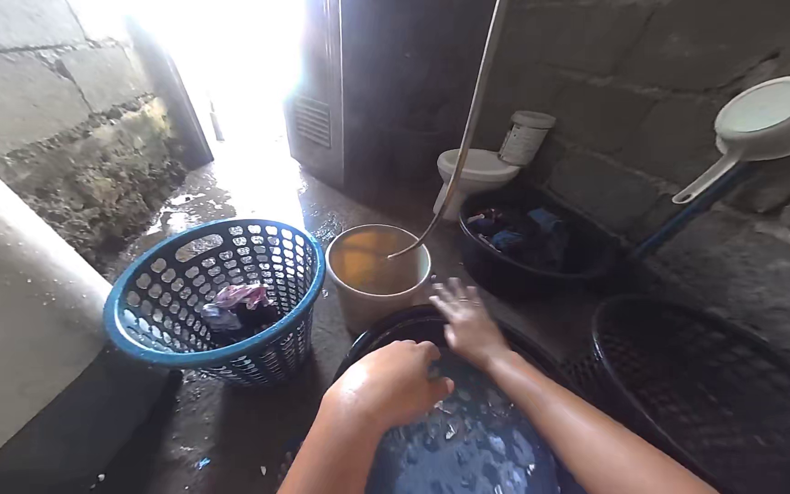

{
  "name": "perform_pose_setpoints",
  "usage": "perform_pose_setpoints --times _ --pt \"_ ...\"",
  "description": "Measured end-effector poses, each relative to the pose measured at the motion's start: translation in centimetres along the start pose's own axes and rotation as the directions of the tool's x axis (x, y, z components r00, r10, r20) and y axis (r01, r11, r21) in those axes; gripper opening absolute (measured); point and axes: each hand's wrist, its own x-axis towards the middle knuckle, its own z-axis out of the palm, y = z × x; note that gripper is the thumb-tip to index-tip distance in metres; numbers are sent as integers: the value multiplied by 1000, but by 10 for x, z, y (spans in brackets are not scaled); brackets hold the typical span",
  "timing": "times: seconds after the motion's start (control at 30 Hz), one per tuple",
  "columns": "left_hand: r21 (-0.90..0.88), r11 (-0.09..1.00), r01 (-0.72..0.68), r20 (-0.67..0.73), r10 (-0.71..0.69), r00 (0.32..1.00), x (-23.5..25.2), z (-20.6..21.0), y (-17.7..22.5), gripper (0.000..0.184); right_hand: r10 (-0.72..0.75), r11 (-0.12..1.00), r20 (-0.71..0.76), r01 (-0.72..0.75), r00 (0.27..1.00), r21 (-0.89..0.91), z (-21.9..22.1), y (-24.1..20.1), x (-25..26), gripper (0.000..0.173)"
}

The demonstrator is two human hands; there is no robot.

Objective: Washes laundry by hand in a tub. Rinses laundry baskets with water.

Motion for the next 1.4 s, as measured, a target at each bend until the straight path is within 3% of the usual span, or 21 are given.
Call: perform_pose_setpoints --times 0.07,0.1,0.17,0.2,0.27,0.3,0.37,0.43,0.53,0.57,0.6,0.67,0.73,0.77,0.8,0.87,1.07,1.23,1.4 --pt "-2 1000 13 -6 -13 1000 -3 2 -1 53 284 959 75 -284 956 -1 -41 59 -55 66" --pt "0 1000 17 -9 -17 1000 -3 4 -2 53 444 894 175 -447 879 -23 -64 93 -87 77" --pt "7 1000 25 -14 -25 1000 -4 6 -3 52 668 705 433 -701 605 -108 -99 160 -163 97" --pt "15 999 33 -14 -32 999 -3 6 -3 52 698 635 544 -754 466 -169 -109 185 -203 100" --pt "33 998 47 -12 -46 999 0 6 -2 52 701 552 672 -780 241 -296 -115 207 -280 96" --pt "44 998 53 -11 -52 999 1 6 0 52 713 526 675 -779 187 -340 -114 207 -312 84" --pt "71 996 57 -6 -56 998 7 10 4 51 793 503 567 -765 223 -402 -101 209 -362 50" --pt "92 995 49 8 -50 999 14 13 8 51 833 488 478 -777 278 -398 -99 201 -373 35" --pt "94 994 57 27 -59 998 22 21 11 50 893 429 233 -886 386 -177 -117 189 -367 34" --pt "93 994 57 26 -59 998 24 21 11 51 922 376 109 -926 371 -25 -127 189 -364 43" --pt "91 994 57 21 -59 998 26 22 9 51 947 320 -12 -935 322 150 -137 192 -365 51" --pt "88 994 65 1 -65 998 28 22 4 51 978 193 -172 -840 120 507 -155 195 -382 57" --pt "92 993 70 -7 -70 998 29 20 2 51 974 90 -195 -595 -113 798 -170 187 -415 46" --pt "99 992 74 -7 -74 997 28 17 2 51 969 57 -160 -460 -188 886 -176 184 -435 35" --pt "99 992 80 -9 -80 997 28 15 1 51 969 31 -111 -340 -219 940 -180 180 -456 26" --pt "89 992 95 -19 -93 995 29 13 -2 49 975 22 -55 -154 -213 988 -189 162 -484 26" --pt "81 993 81 -48 -78 996 34 15 -3 48 957 228 -196 137 -215 964 -176 157 -537 37" --pt "97 992 75 -43 -71 997 30 21 -3 48 923 276 -210 174 -323 945 -194 133 -498 39" --pt "96 992 78 -59 -73 996 20 18 -6 48 929 281 -196 254 -313 925 -194 138 -491 43"
